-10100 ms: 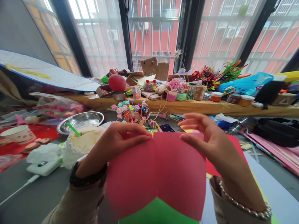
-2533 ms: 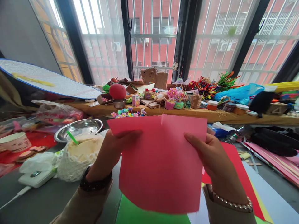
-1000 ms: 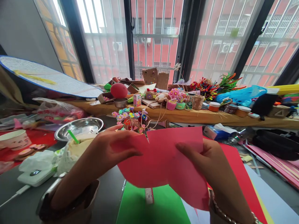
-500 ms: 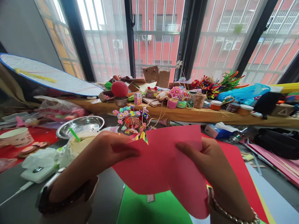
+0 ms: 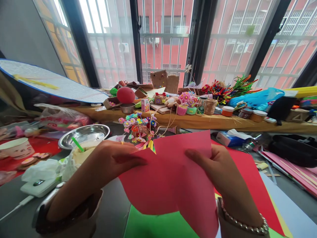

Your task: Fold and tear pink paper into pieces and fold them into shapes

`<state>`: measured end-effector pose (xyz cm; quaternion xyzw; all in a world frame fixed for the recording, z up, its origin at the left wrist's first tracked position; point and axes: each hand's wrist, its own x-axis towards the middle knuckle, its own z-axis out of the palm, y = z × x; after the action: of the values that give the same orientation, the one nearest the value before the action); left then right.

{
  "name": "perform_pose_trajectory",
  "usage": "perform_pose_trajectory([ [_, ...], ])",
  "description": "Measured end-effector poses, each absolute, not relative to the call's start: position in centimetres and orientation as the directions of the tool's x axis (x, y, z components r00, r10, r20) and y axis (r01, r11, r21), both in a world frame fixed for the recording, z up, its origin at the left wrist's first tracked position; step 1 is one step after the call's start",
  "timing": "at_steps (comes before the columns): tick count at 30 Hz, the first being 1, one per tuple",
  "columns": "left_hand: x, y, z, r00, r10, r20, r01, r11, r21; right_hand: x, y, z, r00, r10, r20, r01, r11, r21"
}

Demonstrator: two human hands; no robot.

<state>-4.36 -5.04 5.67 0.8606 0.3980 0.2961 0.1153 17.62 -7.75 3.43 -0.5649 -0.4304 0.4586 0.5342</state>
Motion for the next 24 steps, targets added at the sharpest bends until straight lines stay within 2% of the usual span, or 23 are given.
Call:
perform_pose_trajectory([
  [15,-4.3,-5.1,5.9,0.509,0.763,0.398,0.638,-0.645,0.421,18.7,-6.8,2.5,0.090,0.993,-0.072,-0.056,-0.067,-0.996],
  [24,-4.4,-5.0,5.9,0.530,0.749,0.397,0.620,-0.662,0.421,18.7,-6.9,2.5,0.106,0.991,-0.081,-0.049,-0.076,-0.996],
])
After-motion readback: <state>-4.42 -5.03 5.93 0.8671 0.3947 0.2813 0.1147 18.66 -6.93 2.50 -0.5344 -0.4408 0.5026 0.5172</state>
